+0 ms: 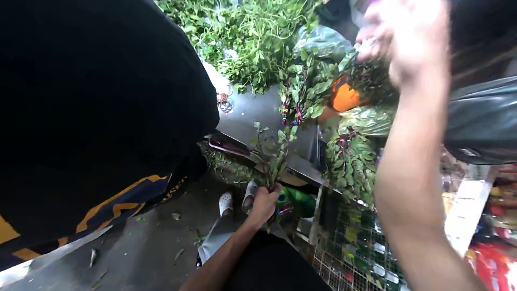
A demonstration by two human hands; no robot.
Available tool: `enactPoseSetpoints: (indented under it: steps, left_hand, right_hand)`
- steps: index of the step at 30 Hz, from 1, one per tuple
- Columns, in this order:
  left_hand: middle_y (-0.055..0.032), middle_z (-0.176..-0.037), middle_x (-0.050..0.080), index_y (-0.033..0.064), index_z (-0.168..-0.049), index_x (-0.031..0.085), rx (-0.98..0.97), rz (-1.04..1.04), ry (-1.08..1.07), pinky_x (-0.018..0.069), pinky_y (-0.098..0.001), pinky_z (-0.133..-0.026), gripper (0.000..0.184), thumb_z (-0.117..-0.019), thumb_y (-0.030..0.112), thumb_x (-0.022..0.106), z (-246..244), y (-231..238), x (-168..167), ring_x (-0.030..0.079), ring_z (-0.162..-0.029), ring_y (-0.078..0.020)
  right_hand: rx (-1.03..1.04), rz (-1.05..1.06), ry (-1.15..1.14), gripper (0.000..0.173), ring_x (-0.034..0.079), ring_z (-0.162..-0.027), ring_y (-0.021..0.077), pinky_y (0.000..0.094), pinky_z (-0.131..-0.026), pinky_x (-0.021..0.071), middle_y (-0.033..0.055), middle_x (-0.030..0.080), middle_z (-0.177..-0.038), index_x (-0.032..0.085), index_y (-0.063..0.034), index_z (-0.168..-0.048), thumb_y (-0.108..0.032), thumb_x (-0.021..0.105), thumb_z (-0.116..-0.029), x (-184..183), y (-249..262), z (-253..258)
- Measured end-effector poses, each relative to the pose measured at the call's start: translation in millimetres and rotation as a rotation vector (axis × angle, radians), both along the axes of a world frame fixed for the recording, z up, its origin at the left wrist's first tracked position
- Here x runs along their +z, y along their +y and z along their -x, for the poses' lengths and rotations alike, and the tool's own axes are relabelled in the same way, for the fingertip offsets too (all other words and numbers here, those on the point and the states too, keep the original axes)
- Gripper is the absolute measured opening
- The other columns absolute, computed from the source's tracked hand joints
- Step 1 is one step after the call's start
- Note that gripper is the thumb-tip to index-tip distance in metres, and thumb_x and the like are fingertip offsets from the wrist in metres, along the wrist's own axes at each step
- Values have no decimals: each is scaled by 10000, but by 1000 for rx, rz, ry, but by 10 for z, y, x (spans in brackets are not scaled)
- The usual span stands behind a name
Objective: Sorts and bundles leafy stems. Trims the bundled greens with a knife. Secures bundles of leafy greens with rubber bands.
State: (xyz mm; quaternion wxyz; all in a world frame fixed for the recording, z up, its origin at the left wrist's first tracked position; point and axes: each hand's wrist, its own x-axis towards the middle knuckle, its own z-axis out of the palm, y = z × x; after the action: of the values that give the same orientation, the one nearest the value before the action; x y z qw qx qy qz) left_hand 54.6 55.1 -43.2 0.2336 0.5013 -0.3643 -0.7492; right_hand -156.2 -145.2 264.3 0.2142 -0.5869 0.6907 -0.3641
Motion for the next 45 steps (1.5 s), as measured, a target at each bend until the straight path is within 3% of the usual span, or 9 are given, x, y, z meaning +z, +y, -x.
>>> enactPoseSetpoints:
  steps: [5,10,16,20,24,29,38,41,45]
  left_hand:
    - [-6,-749,611,52,-978,654,-4,-9,109,530,-317,-634,202,-999,251,632,134,-168,244,589,-646,-104]
    - [-1,-726,541,35,-1021,637,-83,32,76,445,-281,-555,174,-1013,209,621,468,-246,452,488,-573,-88]
    - [14,-692,549,41,-952,629,-125,-10,153,445,-266,-548,113,-989,148,628,679,-152,462,498,-558,-76]
    - [15,-713,552,30,-1013,625,-183,-62,140,465,-247,-547,129,-997,157,639,550,-294,465,502,-559,-67]
    - [-81,-954,646,-16,-1180,612,-199,-57,47,573,-308,-674,224,-1013,132,625,273,-604,182,628,-732,-124]
    - [13,-689,456,38,-1174,559,-231,-203,-110,450,-256,-484,237,-1017,197,638,37,-676,-197,431,-486,-90]
    - [31,-566,419,39,-1042,585,-69,-345,24,449,-261,-436,132,-1030,168,611,-13,-408,-287,412,-428,-95]
    - [47,-544,399,50,-994,618,-53,-351,40,452,-264,-445,122,-1029,167,612,-26,-352,-260,402,-422,-88]
    - [43,-552,400,39,-994,630,-1,-362,70,486,-281,-475,131,-1040,156,592,77,-317,-248,423,-439,-99]
  right_hand:
    - [286,-888,42,431,688,-802,221,448,-730,598,125,698,-1057,638,-92,-1329,-399,559,-1036,-1130,1962,-436]
    - [-16,-662,70,442,639,-816,177,378,-722,566,109,664,-1118,676,-115,-1297,-415,655,-973,-1700,2679,-539]
    - [-3,-481,88,354,640,-976,131,264,-790,571,112,612,-1176,735,-121,-1176,-396,654,-968,-1740,2800,-344]
    - [-14,-496,-78,260,685,-722,99,292,-635,606,64,719,-972,707,-31,-1117,-232,664,-957,-1521,2802,-172]
    - [-171,-52,-222,166,682,-620,113,303,-533,615,-15,722,-892,654,-68,-1086,-131,578,-953,-937,2924,249]
    - [-227,377,-330,158,750,-843,180,367,-737,658,-22,750,-1019,639,-164,-1138,-158,572,-996,-596,2988,511]
    - [-582,-219,-504,231,669,-861,190,367,-795,574,147,684,-1008,639,55,-1084,-95,711,-923,-3206,2123,-89]
    - [-548,-300,-409,221,673,-894,172,348,-815,561,128,706,-1026,688,15,-1079,-149,723,-935,-3264,2100,-152]
    - [-482,-370,-48,278,611,-1208,277,430,-1048,491,183,650,-1269,738,-7,-1102,-242,620,-1008,-2976,2088,59]
